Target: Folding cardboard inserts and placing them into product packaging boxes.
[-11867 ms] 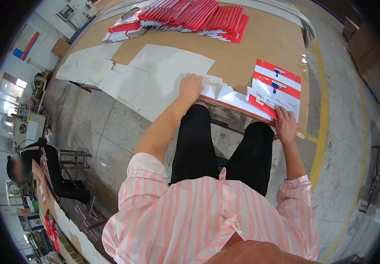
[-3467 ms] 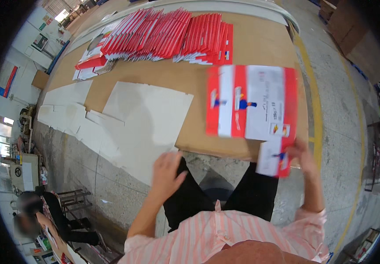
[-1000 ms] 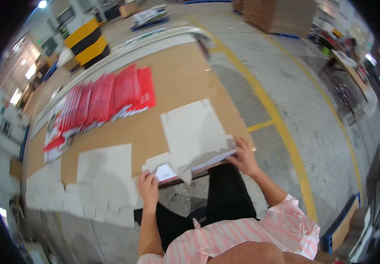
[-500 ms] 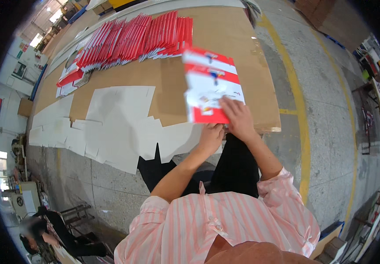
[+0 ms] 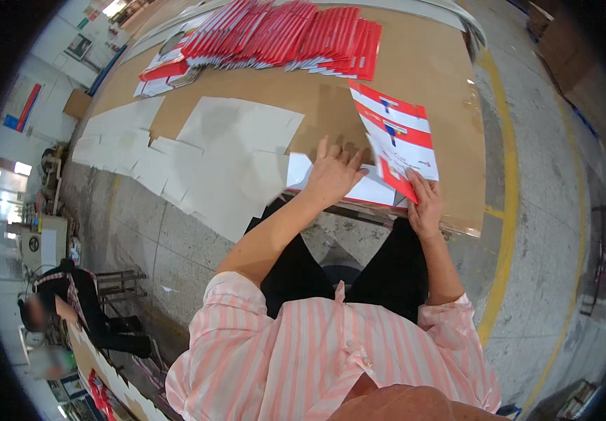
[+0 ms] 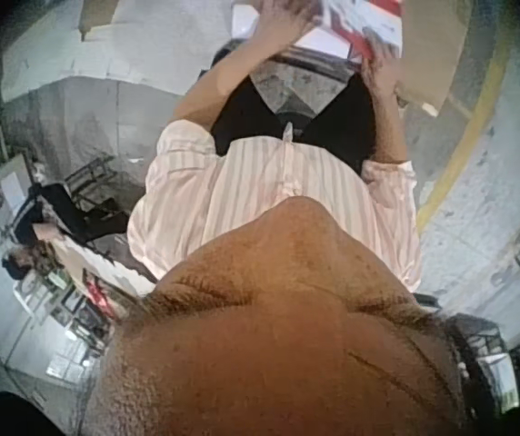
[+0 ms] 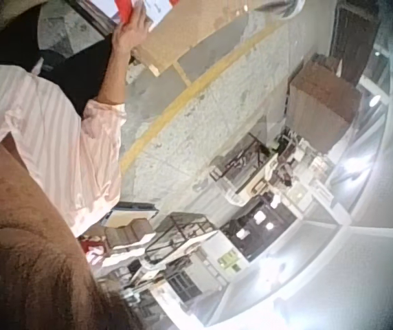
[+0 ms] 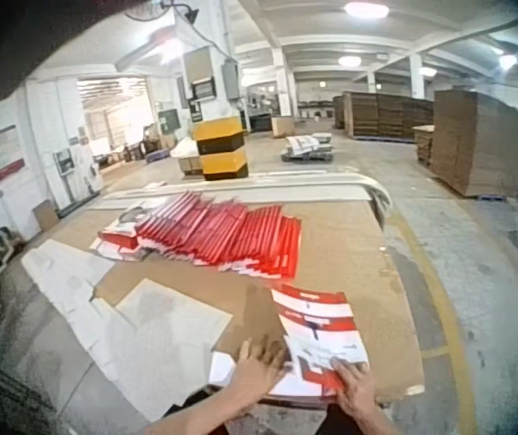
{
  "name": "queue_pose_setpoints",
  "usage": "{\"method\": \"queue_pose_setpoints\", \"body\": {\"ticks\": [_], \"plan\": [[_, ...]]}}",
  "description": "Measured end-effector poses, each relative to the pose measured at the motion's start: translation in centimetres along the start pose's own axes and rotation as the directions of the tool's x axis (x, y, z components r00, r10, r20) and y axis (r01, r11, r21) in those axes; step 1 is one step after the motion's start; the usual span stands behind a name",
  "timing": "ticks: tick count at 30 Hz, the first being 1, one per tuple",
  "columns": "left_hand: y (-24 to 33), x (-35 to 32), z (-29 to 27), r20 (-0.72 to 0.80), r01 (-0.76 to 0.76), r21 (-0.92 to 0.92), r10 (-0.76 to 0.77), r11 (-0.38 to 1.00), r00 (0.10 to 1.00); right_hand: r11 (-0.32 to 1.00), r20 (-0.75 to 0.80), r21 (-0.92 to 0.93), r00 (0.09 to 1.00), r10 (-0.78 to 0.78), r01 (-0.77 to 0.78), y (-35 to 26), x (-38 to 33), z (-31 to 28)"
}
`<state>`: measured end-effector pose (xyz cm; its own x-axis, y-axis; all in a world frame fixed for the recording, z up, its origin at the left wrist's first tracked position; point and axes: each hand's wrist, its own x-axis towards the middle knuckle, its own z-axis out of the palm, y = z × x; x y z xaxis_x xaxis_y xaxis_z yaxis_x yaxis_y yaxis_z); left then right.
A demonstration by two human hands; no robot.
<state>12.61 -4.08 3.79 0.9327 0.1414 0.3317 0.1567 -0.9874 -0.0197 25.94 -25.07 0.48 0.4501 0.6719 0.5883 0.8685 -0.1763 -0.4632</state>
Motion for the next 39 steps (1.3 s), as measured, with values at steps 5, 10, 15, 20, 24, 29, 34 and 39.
{"method": "queue_pose_setpoints", "body": {"ticks": [5,10,15,20,24,29,34,39], "plan": [[-3.1,-4.5,1.9,-0.23,0.324,0.034,-0.308,0.945,0.923,0.923,0.237,-0.372,0.971,-0.006,0.096,-0.3,0.0,0.6],[-5.6,-8.5,-0.4,0.23,0.663,-0.157,-0.626,0.732,0.746,0.915,0.238,-0.387,0.971,-0.022,0.116,-0.6,0.3,0.6],[-3.9,-7.7,2.6,0.043,0.119,0.095,-0.123,0.988,0.991,0.86,0.24,-0.508,0.967,0.085,0.05,-0.9,-1.1,-0.3],[-5.3,-8.2,-3.0,0.044,-0.117,-0.134,0.124,0.984,0.991,0.863,0.186,-0.503,0.981,0.052,0.049,0.8,-2.8,-1.8],[-12.3,-9.8,-4.7,0.03,-0.099,-0.135,0.104,0.986,0.994,0.896,0.171,-0.442,0.985,0.03,0.049,0.4,-2.4,-1.7],[-12.0,-6.5,-2.7,0.063,0.231,-0.217,-0.223,0.949,0.973,0.889,0.162,-0.456,0.986,0.025,0.052,0.5,-2.4,-1.7],[-7.9,-8.9,-1.9,0.322,0.722,-0.346,-0.646,0.599,0.692,0.893,0.119,-0.45,0.992,0.052,0.007,0.6,-2.4,-1.6],[-5.0,-7.7,-0.3,0.433,0.089,-0.901,-0.866,-0.424,0.25,0.928,0.129,-0.367,0.986,0.11,-0.055,0.7,-2.9,-2.6]]}}
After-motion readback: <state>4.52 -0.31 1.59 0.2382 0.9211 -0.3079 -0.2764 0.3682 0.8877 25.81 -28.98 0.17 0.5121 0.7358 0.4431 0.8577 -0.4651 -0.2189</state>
